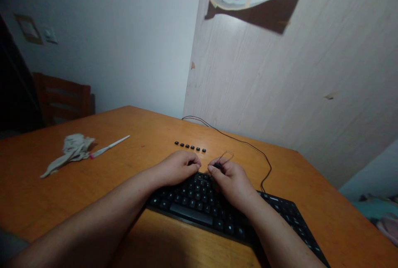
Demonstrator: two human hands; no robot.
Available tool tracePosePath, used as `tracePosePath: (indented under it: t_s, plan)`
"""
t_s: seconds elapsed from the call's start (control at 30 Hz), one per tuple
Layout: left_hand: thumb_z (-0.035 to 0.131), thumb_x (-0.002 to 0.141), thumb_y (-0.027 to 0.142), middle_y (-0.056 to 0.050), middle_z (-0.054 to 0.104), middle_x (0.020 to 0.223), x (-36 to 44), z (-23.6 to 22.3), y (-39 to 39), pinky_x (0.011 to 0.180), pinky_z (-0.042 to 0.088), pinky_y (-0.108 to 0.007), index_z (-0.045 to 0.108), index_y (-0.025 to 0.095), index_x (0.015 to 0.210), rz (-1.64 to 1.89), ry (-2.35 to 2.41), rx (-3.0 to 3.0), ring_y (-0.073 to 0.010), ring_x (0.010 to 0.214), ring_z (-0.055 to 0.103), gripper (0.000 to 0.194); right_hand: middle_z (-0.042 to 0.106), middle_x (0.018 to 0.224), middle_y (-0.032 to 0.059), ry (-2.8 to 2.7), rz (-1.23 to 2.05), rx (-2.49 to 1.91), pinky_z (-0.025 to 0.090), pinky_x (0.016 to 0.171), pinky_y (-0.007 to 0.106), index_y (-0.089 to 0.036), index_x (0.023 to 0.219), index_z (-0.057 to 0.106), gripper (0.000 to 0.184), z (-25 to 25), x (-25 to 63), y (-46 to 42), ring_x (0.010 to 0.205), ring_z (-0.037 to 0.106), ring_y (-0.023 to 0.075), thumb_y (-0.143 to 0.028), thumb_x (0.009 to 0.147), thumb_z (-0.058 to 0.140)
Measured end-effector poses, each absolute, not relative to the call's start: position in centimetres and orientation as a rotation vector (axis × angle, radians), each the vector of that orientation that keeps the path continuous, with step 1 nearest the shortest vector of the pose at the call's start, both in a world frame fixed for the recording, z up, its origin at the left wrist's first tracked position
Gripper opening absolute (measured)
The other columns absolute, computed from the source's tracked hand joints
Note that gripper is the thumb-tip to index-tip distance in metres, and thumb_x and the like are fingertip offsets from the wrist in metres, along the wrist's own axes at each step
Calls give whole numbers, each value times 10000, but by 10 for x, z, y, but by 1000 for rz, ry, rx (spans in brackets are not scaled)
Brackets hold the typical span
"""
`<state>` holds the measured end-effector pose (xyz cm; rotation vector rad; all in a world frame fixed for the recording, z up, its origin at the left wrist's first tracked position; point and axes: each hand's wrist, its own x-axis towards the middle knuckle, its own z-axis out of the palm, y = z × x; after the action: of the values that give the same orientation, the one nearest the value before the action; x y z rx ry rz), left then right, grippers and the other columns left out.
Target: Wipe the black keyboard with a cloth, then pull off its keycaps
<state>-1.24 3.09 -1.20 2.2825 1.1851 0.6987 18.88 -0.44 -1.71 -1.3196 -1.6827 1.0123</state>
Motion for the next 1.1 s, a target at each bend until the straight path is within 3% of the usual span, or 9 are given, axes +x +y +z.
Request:
tracePosePath:
  t_s: [0.63, 0.9, 1.1]
  plan:
    - [506, 815, 246, -43, 719, 852, -11, -14, 31, 663, 447, -259, 703, 188, 837, 702, 1190, 2307, -187, 790, 627, 206, 490, 579, -62, -1696, 996, -1364, 369, 413, 222, -198, 884, 563, 229, -13, 174, -11, 446, 453, 102, -423, 850, 585]
    - [502, 815, 266, -43, 722, 865, -11, -15, 33, 677, 450, -264, 715, 203, 853, 696, 1179, 2325, -188, 797, 629, 225, 535, 570, -40, -1834, 743, -1445, 369, 451, 242, -200, 843, 580, 206, -20, 168, -5, 474, 508, 130, -386, 892, 507]
    - [510, 821, 309, -39, 719, 846, -10, -15, 32, 641, 430, -262, 710, 213, 834, 697, 1215, 2330, -192, 785, 625, 222, 600, 616, 2, -1899, 524, -1488, 375, 535, 262, -185, 739, 623, 263, -16, 163, -3, 604, 568, 169, -396, 867, 531]
